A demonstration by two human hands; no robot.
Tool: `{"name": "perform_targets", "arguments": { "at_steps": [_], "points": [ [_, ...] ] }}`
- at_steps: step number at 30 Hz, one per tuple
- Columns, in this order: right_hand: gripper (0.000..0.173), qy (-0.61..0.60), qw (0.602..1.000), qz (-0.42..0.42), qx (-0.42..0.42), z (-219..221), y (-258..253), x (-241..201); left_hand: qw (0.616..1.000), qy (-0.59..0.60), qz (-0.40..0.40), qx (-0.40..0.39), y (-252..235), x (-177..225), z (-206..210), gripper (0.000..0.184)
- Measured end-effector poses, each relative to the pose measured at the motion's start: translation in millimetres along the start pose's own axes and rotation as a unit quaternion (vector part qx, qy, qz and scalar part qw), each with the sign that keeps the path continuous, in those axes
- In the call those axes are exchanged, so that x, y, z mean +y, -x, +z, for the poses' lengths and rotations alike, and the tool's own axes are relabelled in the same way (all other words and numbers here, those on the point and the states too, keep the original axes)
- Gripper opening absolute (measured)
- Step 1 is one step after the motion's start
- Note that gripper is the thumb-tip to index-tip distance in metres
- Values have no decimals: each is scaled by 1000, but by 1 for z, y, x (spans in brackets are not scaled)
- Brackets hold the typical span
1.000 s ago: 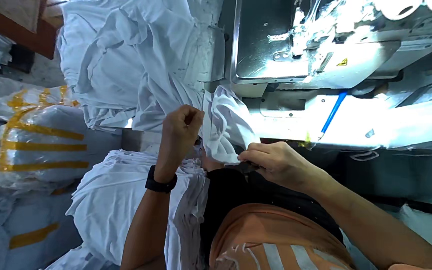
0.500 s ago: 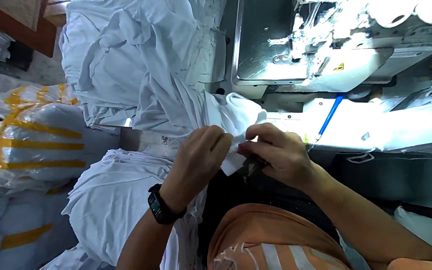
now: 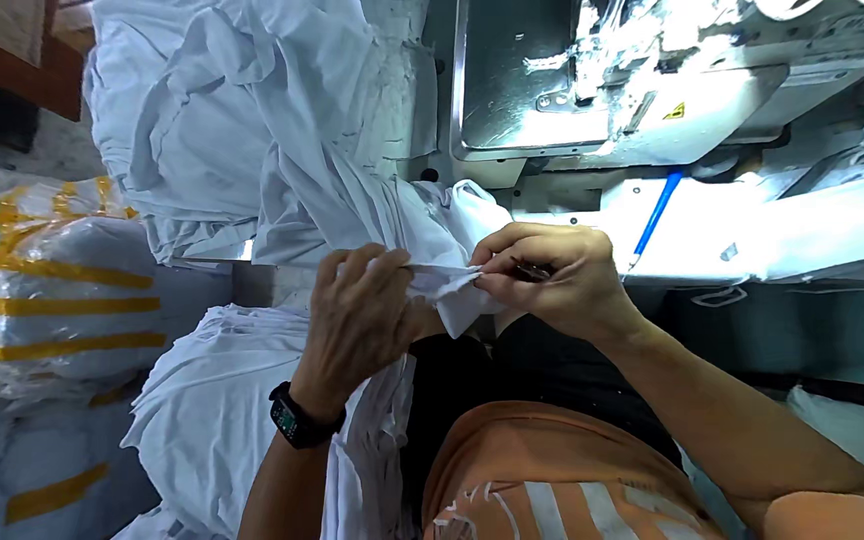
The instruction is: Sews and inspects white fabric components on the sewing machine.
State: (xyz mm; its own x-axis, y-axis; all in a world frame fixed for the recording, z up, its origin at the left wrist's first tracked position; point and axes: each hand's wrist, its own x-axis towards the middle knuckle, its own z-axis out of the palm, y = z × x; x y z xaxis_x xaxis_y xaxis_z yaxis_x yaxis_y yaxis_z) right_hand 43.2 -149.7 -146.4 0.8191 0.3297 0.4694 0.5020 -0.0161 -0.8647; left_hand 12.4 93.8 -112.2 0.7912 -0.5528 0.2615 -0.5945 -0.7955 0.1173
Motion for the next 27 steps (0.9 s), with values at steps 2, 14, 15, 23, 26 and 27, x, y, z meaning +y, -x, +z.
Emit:
{"name": "perform_targets", "arguments": {
  "at_steps": [2, 14, 15, 23, 26, 27],
  "points": [
    [10, -10, 1000, 26, 2, -2, 1, -1, 999, 37, -20, 11, 6, -8, 0, 42],
    [7, -51, 993, 106, 22, 0, 6, -3, 902, 380, -110, 170, 17, -11, 19, 8],
    [7, -53, 992, 115, 29, 1, 6, -4, 892, 396, -121, 183, 16, -9, 21, 9],
    [13, -69, 983, 146, 90, 11, 10, -3, 703, 589, -277, 287, 6, 20, 46, 22],
    [10, -33, 986, 135, 92, 13, 16, 3, 633, 632, -319, 313, -8, 32, 53, 17],
    [8, 9, 987, 134, 83, 9, 18, 4, 632, 633, -314, 319, -14, 34, 54, 15]
  ]
}}
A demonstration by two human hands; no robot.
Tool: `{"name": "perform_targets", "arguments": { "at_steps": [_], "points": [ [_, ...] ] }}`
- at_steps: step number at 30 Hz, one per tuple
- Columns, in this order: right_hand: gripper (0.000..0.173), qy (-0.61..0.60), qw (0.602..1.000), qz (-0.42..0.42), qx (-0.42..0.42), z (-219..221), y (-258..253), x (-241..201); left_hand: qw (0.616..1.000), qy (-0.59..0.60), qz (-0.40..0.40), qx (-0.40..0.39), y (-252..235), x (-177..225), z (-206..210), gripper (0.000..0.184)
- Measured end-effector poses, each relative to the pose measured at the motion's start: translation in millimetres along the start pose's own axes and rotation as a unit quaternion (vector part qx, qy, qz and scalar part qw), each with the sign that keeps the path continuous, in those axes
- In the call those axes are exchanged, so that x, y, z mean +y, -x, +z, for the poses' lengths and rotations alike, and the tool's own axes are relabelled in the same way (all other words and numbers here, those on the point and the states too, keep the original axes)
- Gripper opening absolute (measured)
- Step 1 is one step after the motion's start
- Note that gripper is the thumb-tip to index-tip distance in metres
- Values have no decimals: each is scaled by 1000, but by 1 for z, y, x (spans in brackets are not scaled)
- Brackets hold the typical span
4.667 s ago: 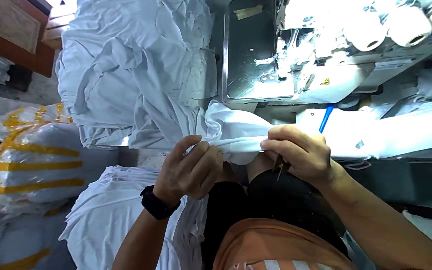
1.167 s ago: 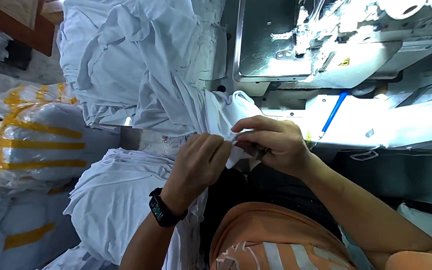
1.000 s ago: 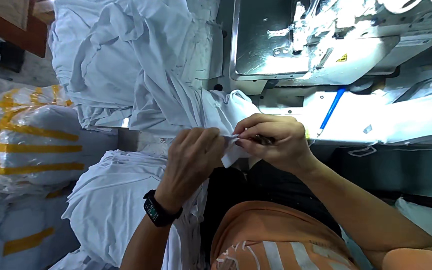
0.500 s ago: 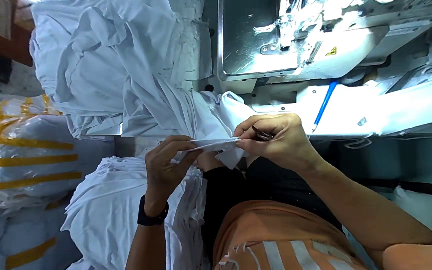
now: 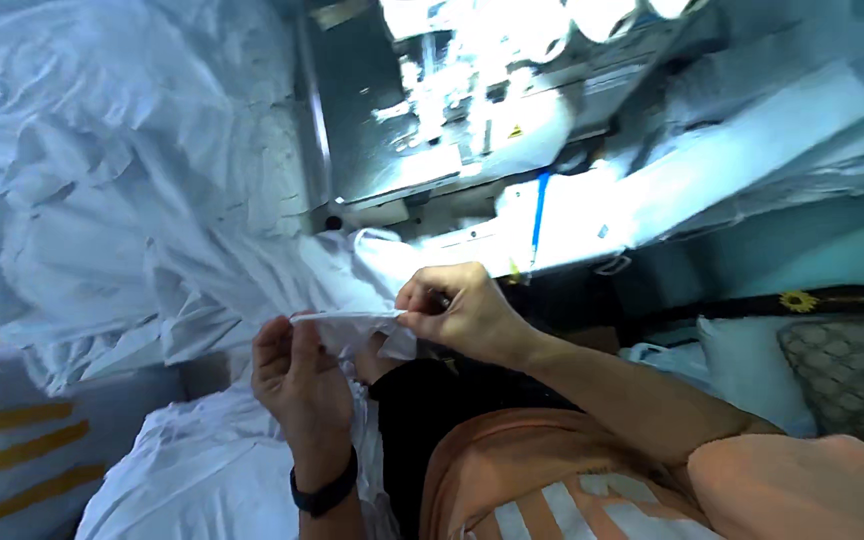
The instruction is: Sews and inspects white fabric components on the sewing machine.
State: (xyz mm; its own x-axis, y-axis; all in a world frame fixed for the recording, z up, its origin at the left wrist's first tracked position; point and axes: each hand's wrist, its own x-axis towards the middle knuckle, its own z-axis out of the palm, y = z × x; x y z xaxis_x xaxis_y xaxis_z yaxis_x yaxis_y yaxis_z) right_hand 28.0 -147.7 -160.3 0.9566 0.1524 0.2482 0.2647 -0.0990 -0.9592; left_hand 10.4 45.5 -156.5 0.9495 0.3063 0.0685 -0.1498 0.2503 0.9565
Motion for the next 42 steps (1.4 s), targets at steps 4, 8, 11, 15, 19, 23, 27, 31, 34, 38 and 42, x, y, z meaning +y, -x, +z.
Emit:
{"name": "perform_targets", "arguments": {
  "at_steps": [4, 8, 11, 15, 19, 23, 27, 31, 34, 38, 42],
  "points": [
    [17, 311, 948, 23, 55, -54, 10, 3, 990, -64, 89, -94, -7, -3, 18, 15],
    [55, 484, 813, 325, 4, -102, 0, 1, 933, -204, 173, -240, 0, -24, 51, 15],
    [50, 423, 808, 409, -28, -112, -11, 12, 890, -271, 231, -286, -3, -58, 79, 10],
    [40, 311, 867, 390, 2, -124, 2, 26, 884, -304, 221, -277, -16, -98, 83, 13],
    [9, 22, 956, 279, 85, -103, 34, 29, 884, -321, 218, -261, -16, -103, 83, 15],
    [7, -72, 973, 58, 212, -52, 31, 49, 881, -330, 224, -256, -16, -102, 85, 16],
    [7, -15, 959, -34, 279, -34, 21, 72, 881, -327, 233, -252, -15, -103, 85, 15],
    [7, -16, 955, -25, 295, -30, 21, 74, 881, -323, 244, -244, -14, -104, 87, 16],
    [6, -31, 956, -27, 289, -29, 20, 73, 881, -326, 245, -239, -14, -104, 87, 17],
    [4, -15, 958, -31, 284, -29, 19, 73, 881, -329, 242, -238, -13, -105, 87, 17],
    [5, -11, 960, -31, 278, -30, 19, 73, 882, -327, 242, -239, -13, -104, 87, 17]
  ]
}}
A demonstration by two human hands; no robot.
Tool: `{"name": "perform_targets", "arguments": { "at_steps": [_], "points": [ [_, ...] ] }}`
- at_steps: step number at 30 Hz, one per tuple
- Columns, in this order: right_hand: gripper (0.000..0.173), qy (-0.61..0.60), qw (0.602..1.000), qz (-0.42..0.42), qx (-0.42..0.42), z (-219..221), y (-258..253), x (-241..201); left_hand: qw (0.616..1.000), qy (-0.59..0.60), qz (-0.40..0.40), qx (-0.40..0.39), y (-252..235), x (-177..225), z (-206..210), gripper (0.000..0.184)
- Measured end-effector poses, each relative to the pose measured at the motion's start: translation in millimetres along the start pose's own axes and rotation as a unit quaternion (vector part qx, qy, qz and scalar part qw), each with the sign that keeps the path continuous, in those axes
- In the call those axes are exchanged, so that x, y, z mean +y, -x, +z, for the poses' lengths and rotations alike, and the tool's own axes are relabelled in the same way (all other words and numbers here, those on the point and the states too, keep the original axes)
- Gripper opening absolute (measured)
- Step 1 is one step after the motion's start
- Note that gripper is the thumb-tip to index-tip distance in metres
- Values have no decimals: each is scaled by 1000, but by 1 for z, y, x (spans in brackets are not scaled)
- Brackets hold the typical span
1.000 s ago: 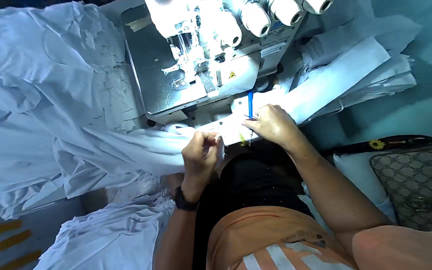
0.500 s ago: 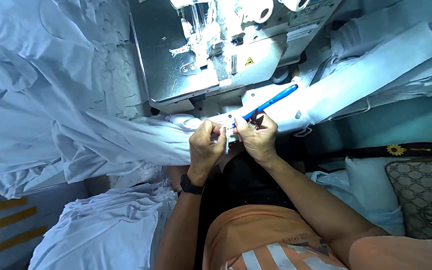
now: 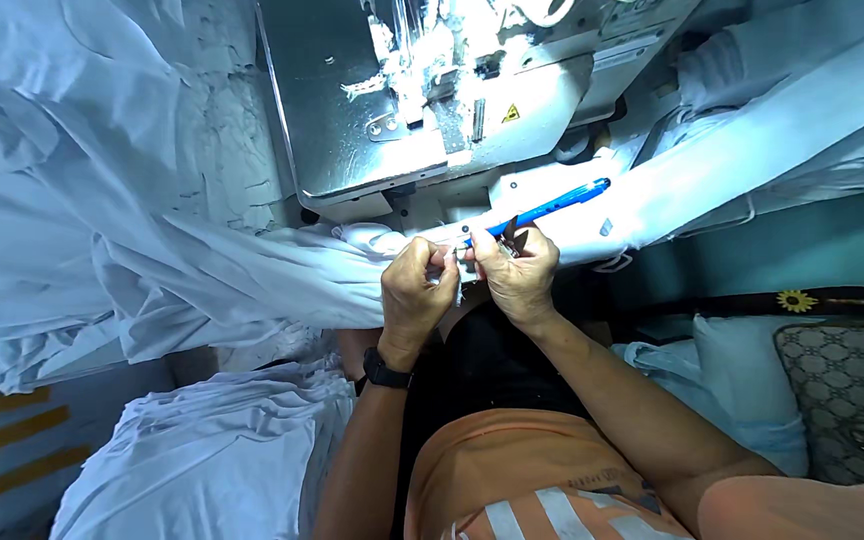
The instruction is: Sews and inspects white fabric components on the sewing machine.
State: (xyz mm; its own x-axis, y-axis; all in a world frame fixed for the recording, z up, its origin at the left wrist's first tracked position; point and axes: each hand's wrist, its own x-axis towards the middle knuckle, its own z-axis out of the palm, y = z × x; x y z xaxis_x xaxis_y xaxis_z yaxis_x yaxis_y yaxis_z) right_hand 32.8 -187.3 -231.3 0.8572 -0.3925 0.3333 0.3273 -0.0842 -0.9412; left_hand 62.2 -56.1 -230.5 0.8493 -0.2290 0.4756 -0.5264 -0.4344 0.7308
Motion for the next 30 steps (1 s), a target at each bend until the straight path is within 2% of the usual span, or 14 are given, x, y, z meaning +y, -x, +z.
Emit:
{"name": "perform_targets", "arguments": {
  "at_steps": [6, 9, 12, 15, 18, 22, 30],
  "points": [
    [5, 24, 1000, -7, 7, 1, 0, 0, 1000, 6, 3, 5, 0, 0, 1, 17],
    [7, -1, 999, 38, 20, -1, -1, -6, 1000, 1, 1, 4, 0, 0, 0, 15],
    [2, -41, 993, 106, 12, -9, -7, -18, 1000, -11, 3, -22, -1, 0, -4, 9],
    [5, -36, 988, 145, 24, -17, -16, -29, 998, -9, 6, -58, -4, 0, -9, 15],
    [7, -46, 990, 132, 32, -14, -16, -30, 998, -8, 11, -55, -3, -1, -8, 21],
    [4, -67, 994, 85, 11, -3, -7, -18, 999, -14, -8, -34, -1, -1, -5, 20],
    [5, -12, 998, 69, 7, 2, -2, -6, 999, -10, -13, -27, -1, 0, -4, 18]
  ]
}}
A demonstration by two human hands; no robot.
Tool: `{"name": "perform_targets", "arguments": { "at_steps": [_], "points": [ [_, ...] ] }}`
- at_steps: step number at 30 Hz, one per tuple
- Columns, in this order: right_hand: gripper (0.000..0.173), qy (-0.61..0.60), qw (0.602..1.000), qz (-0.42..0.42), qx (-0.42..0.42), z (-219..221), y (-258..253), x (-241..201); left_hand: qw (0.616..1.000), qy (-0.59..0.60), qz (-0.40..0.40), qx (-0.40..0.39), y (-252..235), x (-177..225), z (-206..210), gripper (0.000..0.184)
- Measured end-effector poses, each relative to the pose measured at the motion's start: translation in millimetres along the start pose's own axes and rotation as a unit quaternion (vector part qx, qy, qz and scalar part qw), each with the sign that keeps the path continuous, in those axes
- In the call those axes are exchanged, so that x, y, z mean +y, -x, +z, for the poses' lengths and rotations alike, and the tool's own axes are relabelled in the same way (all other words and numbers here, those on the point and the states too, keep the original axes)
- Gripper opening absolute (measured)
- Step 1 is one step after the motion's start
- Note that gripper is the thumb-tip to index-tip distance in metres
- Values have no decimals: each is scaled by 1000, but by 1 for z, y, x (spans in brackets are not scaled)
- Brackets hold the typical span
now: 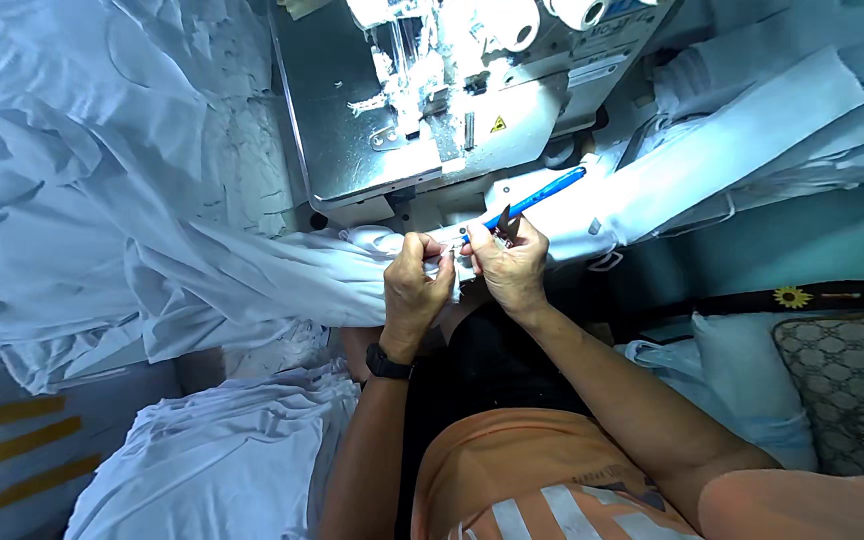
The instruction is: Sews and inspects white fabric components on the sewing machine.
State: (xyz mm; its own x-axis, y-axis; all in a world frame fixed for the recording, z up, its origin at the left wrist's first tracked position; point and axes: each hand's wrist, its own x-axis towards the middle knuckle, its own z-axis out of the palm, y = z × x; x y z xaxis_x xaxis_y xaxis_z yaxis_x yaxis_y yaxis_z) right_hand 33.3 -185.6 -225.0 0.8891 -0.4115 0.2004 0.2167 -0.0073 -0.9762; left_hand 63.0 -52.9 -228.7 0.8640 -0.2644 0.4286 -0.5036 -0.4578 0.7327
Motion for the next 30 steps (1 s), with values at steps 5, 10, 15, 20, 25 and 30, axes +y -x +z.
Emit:
{"name": "perform_targets", "arguments": {
  "at_steps": [5, 10, 15, 20, 25, 30],
  "points": [
    [5, 15, 1000, -13, 4, 3, 0, 2, 1000, 7, 5, 10, 0, -1, 1, 18],
    [3, -9, 999, 39, 28, -2, -2, -11, 1000, 6, 3, -4, 0, -1, -1, 18],
    [24, 198, 971, 130, -4, -41, -23, -31, 965, -7, 91, -247, -17, -7, -36, 43],
    [48, 467, 833, 268, -130, -57, -55, -53, 932, -74, 169, -312, -34, 10, -65, 7],
    [36, 385, 916, 59, -100, -55, -41, -57, 959, 9, 201, -200, -77, 54, -106, 14],
    [25, 105, 977, -144, -115, -21, -5, -88, 971, 18, 199, -132, -105, 61, -111, 14]
  ]
}}
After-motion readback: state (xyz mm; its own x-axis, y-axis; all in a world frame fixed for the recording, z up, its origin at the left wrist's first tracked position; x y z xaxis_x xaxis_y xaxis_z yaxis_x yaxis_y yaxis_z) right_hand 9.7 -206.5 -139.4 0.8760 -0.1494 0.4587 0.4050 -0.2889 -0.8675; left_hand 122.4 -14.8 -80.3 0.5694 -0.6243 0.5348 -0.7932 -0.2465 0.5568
